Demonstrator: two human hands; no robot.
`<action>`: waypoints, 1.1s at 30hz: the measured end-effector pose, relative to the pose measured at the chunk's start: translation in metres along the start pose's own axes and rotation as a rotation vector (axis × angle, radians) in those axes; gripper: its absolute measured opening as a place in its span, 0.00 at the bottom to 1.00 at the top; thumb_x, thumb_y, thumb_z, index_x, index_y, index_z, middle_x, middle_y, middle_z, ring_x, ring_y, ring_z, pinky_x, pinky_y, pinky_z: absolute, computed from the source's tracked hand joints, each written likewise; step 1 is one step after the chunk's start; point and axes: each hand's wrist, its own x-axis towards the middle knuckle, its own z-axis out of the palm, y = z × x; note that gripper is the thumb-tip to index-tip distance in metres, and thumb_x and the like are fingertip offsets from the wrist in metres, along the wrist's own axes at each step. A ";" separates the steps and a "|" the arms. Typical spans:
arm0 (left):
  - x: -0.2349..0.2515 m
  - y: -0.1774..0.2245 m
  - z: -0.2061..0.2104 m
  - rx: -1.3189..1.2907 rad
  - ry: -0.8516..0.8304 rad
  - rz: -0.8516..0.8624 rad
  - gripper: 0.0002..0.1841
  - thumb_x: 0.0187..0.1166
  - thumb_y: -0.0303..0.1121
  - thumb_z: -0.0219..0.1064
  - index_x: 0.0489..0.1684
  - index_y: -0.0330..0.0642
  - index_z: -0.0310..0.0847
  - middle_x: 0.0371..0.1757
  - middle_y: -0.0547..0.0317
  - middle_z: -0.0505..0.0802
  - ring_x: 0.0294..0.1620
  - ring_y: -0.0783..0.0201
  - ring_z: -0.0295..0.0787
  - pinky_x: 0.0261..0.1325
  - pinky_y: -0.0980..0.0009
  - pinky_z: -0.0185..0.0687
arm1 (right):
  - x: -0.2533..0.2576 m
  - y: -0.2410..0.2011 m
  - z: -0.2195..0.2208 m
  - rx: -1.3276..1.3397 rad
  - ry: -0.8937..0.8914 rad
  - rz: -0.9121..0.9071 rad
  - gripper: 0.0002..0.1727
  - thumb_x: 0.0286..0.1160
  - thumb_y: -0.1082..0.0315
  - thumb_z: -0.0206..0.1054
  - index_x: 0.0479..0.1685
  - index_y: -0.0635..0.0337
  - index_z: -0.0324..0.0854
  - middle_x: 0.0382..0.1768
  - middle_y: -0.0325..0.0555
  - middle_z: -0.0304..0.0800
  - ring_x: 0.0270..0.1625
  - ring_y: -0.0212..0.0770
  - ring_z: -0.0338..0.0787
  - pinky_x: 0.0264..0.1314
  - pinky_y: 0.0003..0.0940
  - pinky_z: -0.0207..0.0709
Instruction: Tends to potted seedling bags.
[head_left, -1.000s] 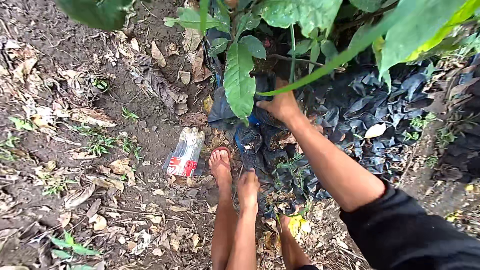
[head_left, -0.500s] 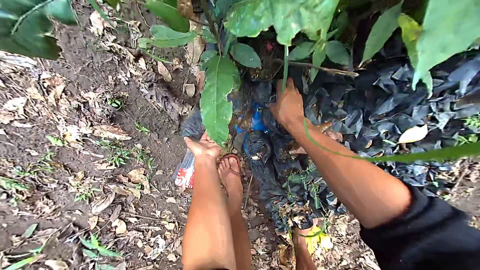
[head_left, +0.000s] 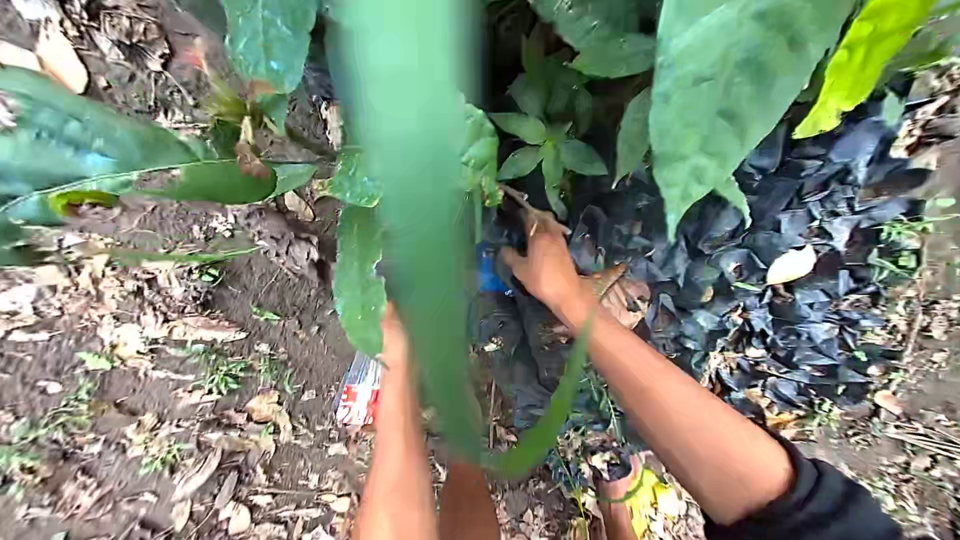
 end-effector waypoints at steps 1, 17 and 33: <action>-0.005 -0.002 0.008 0.142 0.008 0.071 0.26 0.97 0.48 0.37 0.39 0.40 0.75 0.20 0.65 0.77 0.16 0.70 0.71 0.21 0.70 0.75 | -0.012 0.006 -0.001 0.041 0.018 -0.001 0.36 0.76 0.55 0.74 0.81 0.63 0.71 0.77 0.67 0.76 0.77 0.64 0.80 0.77 0.64 0.75; 0.005 -0.011 0.070 0.252 -0.181 0.387 0.24 0.96 0.44 0.40 0.55 0.31 0.75 0.30 0.59 0.84 0.31 0.67 0.84 0.44 0.63 0.87 | -0.084 0.057 0.002 0.205 0.092 0.148 0.24 0.76 0.58 0.71 0.69 0.58 0.84 0.79 0.53 0.76 0.74 0.52 0.82 0.71 0.55 0.79; -0.067 -0.008 0.029 -0.109 -0.294 0.048 0.24 0.93 0.49 0.44 0.59 0.43 0.82 0.43 0.59 0.89 0.41 0.65 0.87 0.49 0.62 0.87 | -0.091 -0.044 0.024 0.493 -0.286 0.172 0.11 0.84 0.67 0.68 0.59 0.56 0.88 0.50 0.49 0.92 0.43 0.44 0.93 0.48 0.49 0.89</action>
